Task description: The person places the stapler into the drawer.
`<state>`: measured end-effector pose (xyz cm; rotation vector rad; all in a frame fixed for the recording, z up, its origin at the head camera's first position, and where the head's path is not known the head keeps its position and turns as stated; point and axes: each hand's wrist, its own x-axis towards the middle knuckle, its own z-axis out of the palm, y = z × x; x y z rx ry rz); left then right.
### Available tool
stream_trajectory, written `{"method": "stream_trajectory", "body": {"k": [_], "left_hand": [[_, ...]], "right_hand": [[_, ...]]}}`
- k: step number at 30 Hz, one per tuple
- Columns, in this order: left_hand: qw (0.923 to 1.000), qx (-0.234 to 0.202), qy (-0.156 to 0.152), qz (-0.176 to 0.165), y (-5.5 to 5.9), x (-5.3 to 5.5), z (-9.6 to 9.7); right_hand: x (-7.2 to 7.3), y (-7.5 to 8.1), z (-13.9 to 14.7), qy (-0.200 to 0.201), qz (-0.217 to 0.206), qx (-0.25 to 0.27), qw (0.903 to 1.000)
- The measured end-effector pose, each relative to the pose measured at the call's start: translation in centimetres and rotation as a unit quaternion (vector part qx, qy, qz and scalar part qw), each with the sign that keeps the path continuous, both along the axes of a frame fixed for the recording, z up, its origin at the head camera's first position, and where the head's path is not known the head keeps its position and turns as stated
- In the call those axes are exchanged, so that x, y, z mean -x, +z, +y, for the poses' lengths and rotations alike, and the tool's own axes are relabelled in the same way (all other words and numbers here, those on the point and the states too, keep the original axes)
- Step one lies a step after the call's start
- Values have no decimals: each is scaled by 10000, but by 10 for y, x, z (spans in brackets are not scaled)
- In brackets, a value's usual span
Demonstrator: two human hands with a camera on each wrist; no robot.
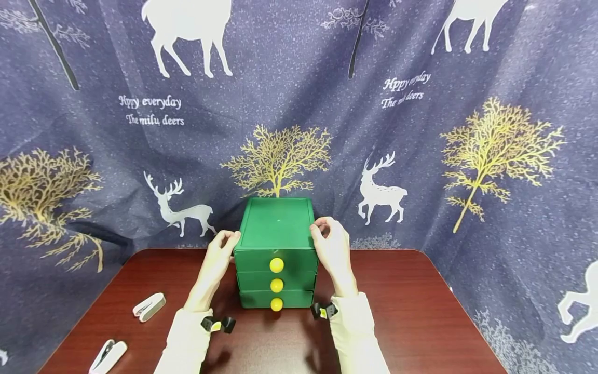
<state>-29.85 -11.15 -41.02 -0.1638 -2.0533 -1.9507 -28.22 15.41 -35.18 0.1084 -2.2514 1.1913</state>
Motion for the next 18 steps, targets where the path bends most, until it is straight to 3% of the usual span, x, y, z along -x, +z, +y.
{"method": "stream_trajectory", "body": {"k": [3, 10, 18], "left_hand": [[10000, 50, -9, -69, 3, -2, 0], [9996, 261, 67, 11, 27, -25, 6], [9996, 238, 96, 97, 30, -28, 6]], "right_hand": [[9, -5, 3, 112, -292, 49, 9995], [19, -14, 6, 249, -704, 284, 9968], [26, -17, 7, 405, -786, 602, 9943]]}}
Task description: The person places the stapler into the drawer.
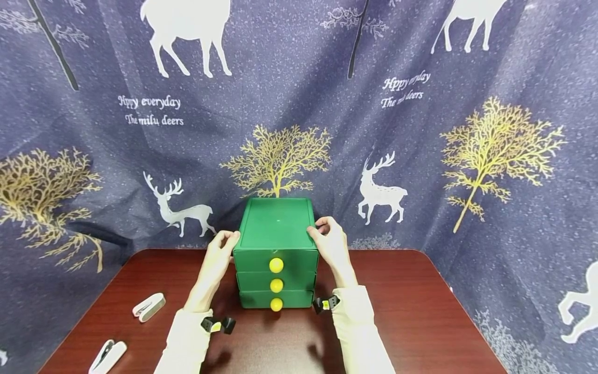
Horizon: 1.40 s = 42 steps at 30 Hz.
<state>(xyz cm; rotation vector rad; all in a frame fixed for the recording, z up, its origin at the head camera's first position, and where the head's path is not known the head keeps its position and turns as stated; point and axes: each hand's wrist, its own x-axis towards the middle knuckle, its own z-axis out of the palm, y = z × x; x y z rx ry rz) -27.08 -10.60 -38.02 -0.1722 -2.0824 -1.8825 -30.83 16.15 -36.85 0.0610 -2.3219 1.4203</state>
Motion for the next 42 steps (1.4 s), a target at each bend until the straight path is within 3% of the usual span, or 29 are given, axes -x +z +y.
{"method": "stream_trajectory", "body": {"k": [4, 11, 13, 21, 23, 27, 30, 34, 42], "left_hand": [[9999, 24, 93, -47, -3, 2, -1], [9997, -167, 38, -187, -26, 18, -5], [9998, -127, 40, -154, -29, 17, -4], [9995, 187, 147, -225, -34, -1, -6], [9991, 238, 125, -319, -26, -14, -4], [9982, 301, 69, -523, -29, -24, -4], [9979, 273, 47, -590, -42, -23, -3], [9981, 330, 49, -522, -50, -31, 2], [9935, 1096, 48, -301, -57, -44, 13]], "right_hand": [[2, -3, -1, 79, -16, 93, 9999], [3, -6, 1, 122, -18, 283, 9995], [2, -6, 2, 136, -16, 344, 9993], [1, -6, 2, 207, 8, 477, 9986], [2, -7, 2, 224, 11, 531, 9983], [1, -8, 2, 189, 21, 571, 9982], [0, -8, 3, 108, 46, 498, 9987], [0, -8, 2, 34, 85, 453, 9989], [-1, -9, 1, 25, 84, 423, 9991]]}}
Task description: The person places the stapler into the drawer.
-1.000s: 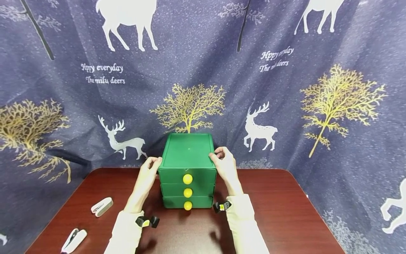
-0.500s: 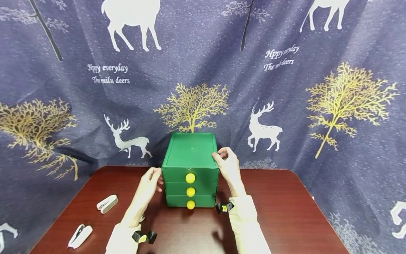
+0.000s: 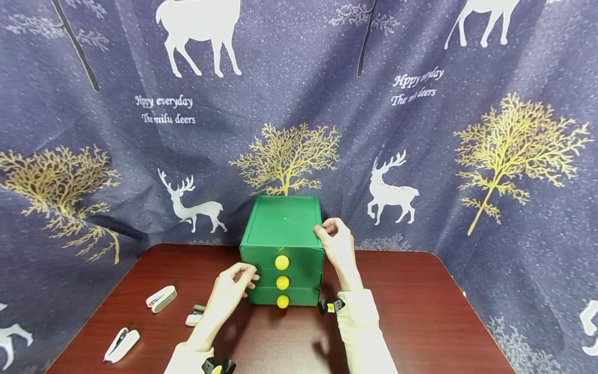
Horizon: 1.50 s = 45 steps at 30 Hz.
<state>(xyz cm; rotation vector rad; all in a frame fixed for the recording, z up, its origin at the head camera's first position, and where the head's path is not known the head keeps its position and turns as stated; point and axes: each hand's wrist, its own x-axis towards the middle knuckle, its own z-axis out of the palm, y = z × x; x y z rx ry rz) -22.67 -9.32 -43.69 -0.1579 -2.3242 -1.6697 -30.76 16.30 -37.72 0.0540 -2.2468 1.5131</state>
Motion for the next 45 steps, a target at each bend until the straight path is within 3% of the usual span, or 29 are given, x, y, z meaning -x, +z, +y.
{"method": "stream_trajectory", "body": {"k": [6, 12, 22, 33, 45], "left_hand": [[9953, 893, 142, 356, -6, -2, 17], [9808, 1758, 428, 731, -14, -8, 36], [9568, 2415, 644, 1488, -30, -5, 53], [9450, 2719, 599, 1717, -31, -2, 57], [9485, 2603, 415, 1759, -33, -4, 54]], "right_hand": [[1, 1, 1, 1, 49, 28, 10000], [0, -1, 0, 12, 6, 60, 10000], [0, -3, -1, 76, 60, 176, 9998], [3, -4, 0, 84, 168, 281, 9994], [1, -3, 0, 168, 119, 290, 9994]]}}
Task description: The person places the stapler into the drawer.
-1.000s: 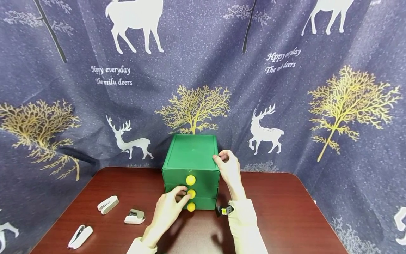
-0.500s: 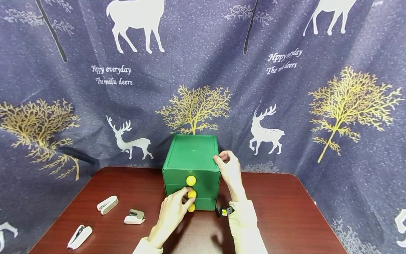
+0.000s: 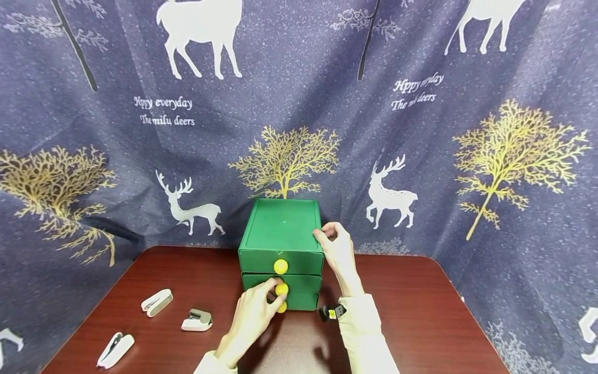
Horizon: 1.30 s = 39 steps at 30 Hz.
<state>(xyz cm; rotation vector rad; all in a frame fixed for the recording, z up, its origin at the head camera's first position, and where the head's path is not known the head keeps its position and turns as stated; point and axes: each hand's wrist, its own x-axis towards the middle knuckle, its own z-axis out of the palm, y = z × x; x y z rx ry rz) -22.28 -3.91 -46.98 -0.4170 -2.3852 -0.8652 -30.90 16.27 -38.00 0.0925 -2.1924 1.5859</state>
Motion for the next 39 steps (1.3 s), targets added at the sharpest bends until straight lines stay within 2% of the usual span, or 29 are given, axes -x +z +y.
{"method": "stream_trajectory", "body": {"k": [10, 18, 27, 39], "left_hand": [[9998, 102, -149, 70, -1, -9, -5], [9993, 186, -310, 92, 0, -21, -9], [9984, 293, -456, 164, 2, -29, -11], [9972, 224, -697, 133, 3, -46, -15]], "right_hand": [[1, -2, 1, 1, -44, -16, 10000], [0, -3, 0, 0, -105, -50, 9999], [1, 2, 2, 84, -46, -118, 9999], [2, 0, 2, 94, -13, -179, 9998]]}}
